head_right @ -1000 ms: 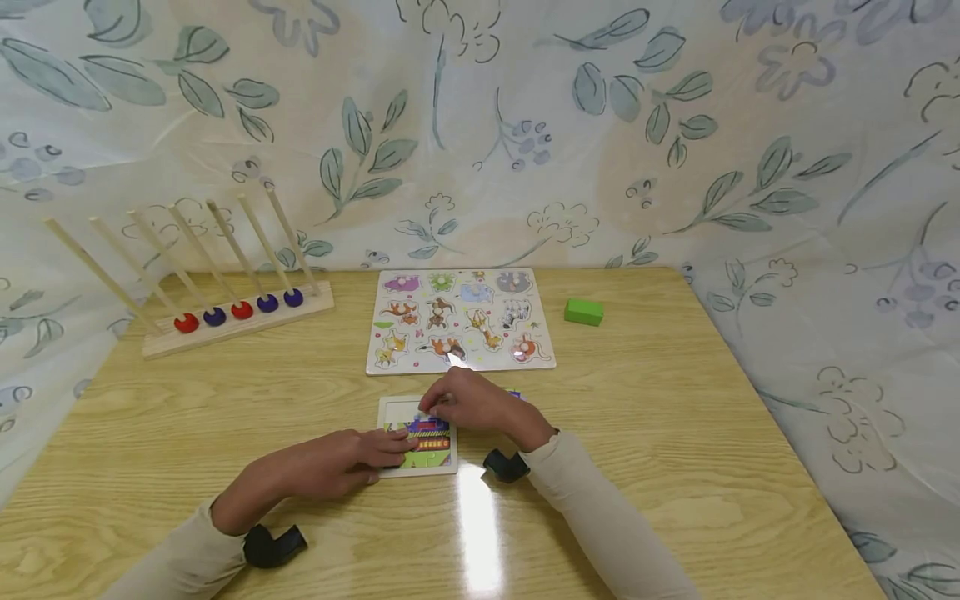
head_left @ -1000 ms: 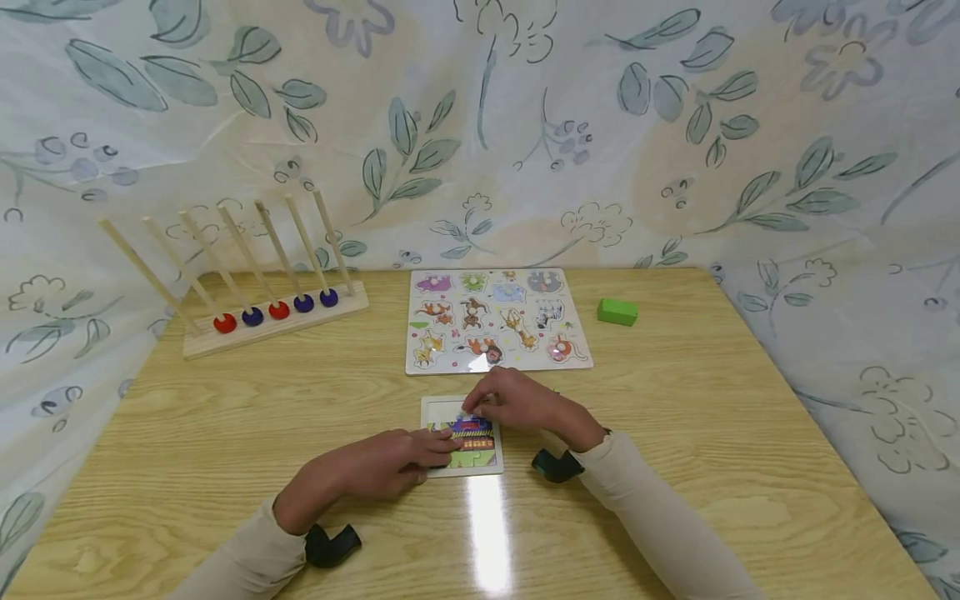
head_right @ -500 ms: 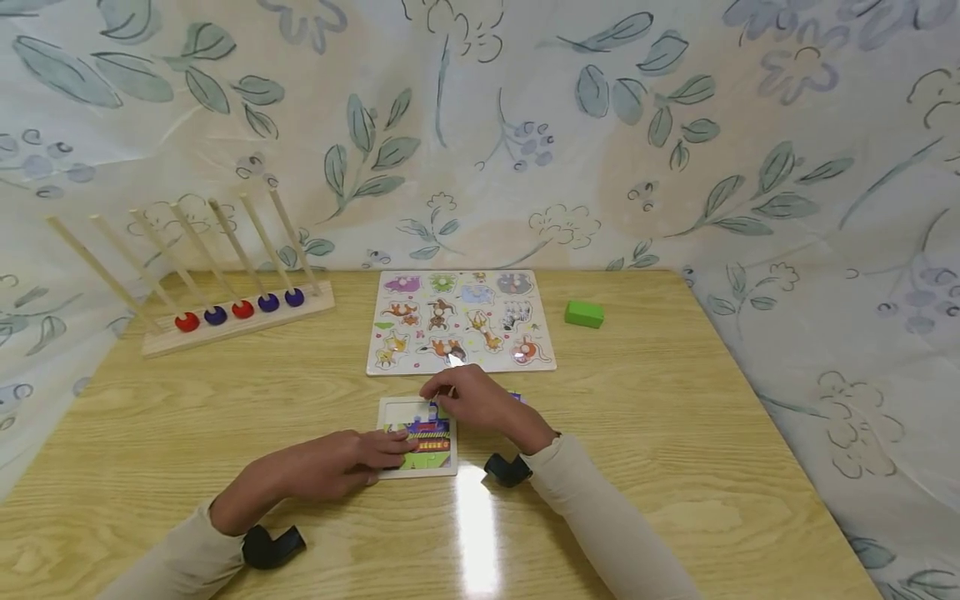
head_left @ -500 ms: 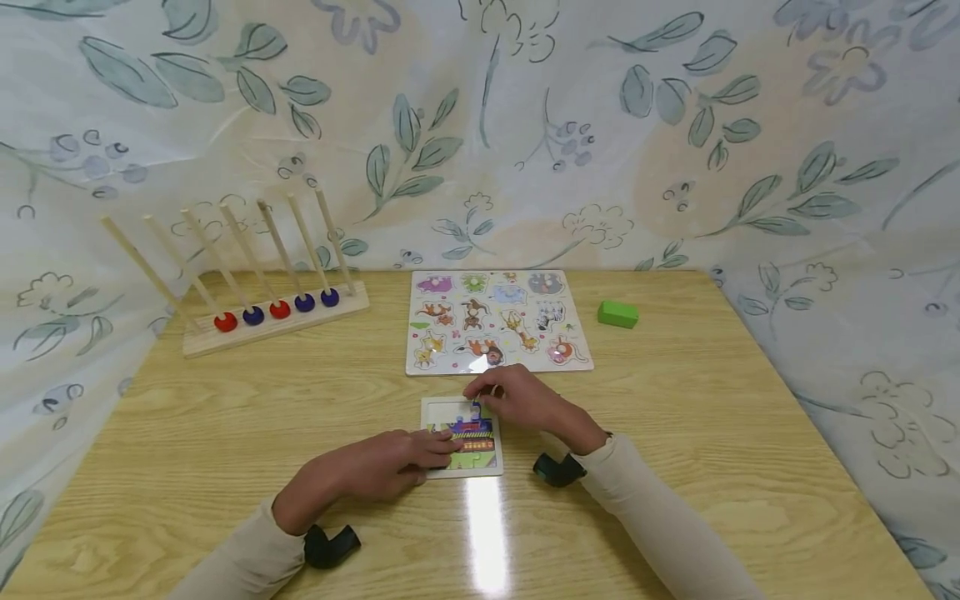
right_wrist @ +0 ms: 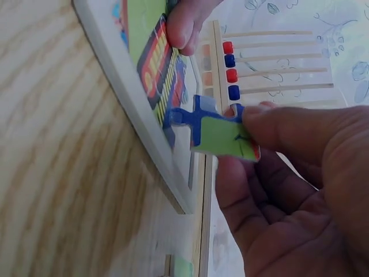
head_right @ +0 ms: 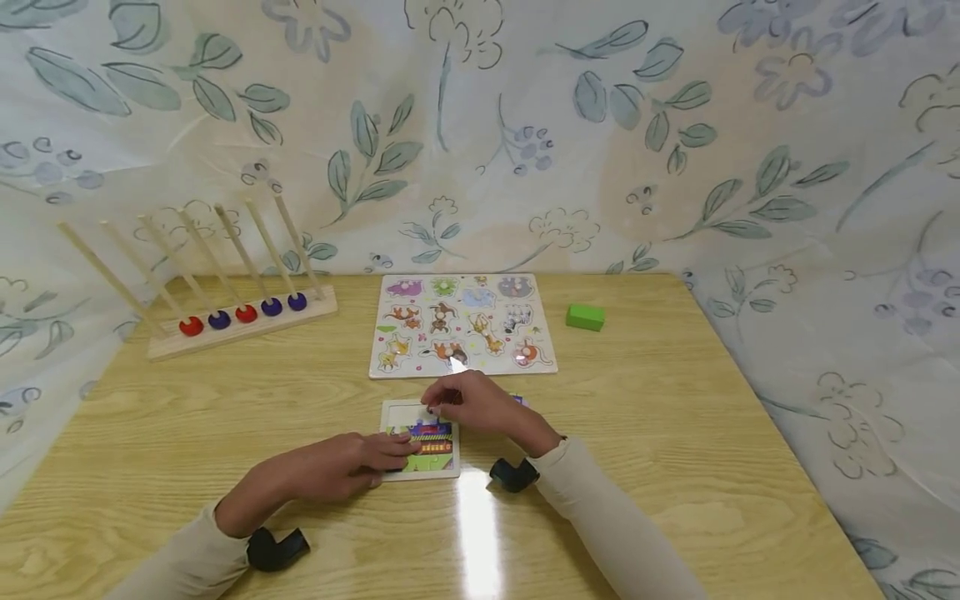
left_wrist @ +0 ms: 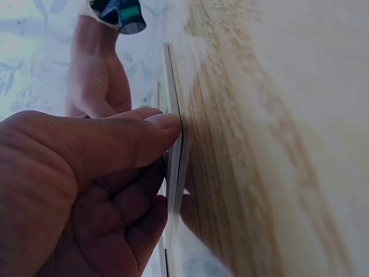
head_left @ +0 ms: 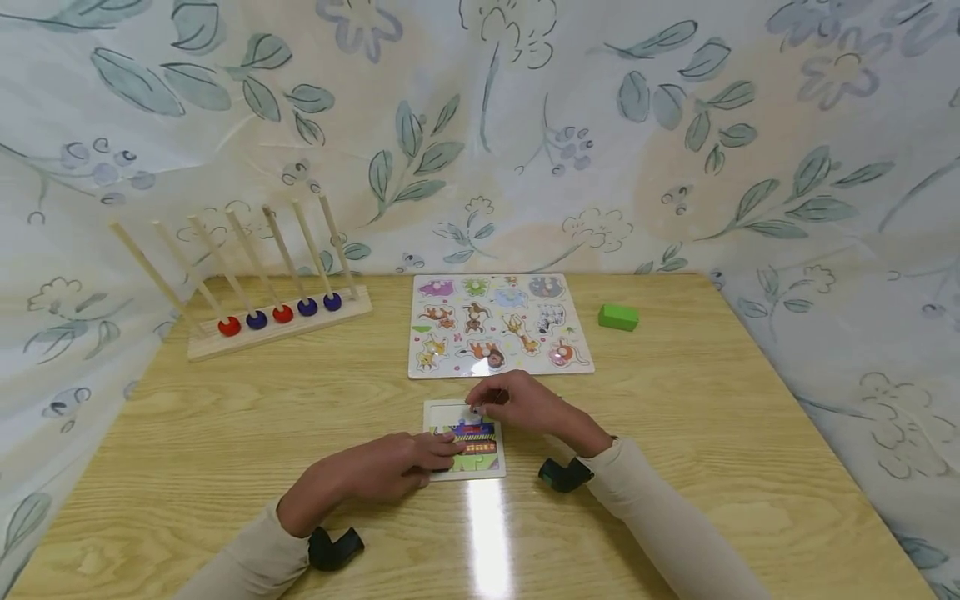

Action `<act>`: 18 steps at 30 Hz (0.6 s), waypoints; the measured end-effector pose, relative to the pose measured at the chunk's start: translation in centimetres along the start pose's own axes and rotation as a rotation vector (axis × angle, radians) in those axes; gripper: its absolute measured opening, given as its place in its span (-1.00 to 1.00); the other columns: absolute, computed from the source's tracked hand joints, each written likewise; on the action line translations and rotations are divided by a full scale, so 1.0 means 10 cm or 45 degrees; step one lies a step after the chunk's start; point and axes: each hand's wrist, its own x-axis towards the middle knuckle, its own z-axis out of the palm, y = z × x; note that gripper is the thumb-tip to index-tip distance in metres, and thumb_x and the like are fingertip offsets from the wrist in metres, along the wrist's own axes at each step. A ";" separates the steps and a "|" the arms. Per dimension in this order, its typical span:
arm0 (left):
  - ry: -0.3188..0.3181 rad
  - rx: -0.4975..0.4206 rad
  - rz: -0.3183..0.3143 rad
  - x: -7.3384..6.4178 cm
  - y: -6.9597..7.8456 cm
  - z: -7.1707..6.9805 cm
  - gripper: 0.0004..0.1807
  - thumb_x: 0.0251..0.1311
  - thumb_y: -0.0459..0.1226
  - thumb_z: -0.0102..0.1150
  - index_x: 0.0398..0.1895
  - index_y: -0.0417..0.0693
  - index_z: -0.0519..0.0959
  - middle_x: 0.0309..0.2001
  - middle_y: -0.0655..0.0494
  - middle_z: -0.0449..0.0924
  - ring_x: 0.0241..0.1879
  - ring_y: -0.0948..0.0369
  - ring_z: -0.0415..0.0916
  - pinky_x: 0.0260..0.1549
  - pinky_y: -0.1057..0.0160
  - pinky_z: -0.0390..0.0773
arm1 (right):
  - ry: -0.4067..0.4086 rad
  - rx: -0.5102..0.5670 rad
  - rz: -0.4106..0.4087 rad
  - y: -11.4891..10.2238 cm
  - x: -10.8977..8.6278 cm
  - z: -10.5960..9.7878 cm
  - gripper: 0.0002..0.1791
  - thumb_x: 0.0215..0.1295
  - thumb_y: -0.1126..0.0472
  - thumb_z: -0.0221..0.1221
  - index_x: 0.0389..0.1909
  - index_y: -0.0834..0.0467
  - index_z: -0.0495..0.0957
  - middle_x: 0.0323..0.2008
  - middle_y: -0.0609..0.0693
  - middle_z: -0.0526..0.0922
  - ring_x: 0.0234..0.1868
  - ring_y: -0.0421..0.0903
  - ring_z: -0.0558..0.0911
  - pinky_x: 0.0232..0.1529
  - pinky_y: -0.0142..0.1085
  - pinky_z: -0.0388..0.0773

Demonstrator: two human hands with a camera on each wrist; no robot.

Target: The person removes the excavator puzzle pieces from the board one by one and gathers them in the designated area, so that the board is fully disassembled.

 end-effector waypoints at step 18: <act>0.020 0.041 0.012 0.01 -0.03 0.05 -0.55 0.35 -0.44 0.03 0.31 -0.17 0.45 0.39 0.14 0.30 0.38 0.14 0.19 0.28 0.07 0.26 | 0.109 -0.110 0.023 0.02 -0.05 -0.07 -0.81 0.32 0.42 0.17 -0.17 0.21 0.72 -0.19 -0.05 0.72 -0.18 -0.22 0.64 -0.19 -0.38 0.56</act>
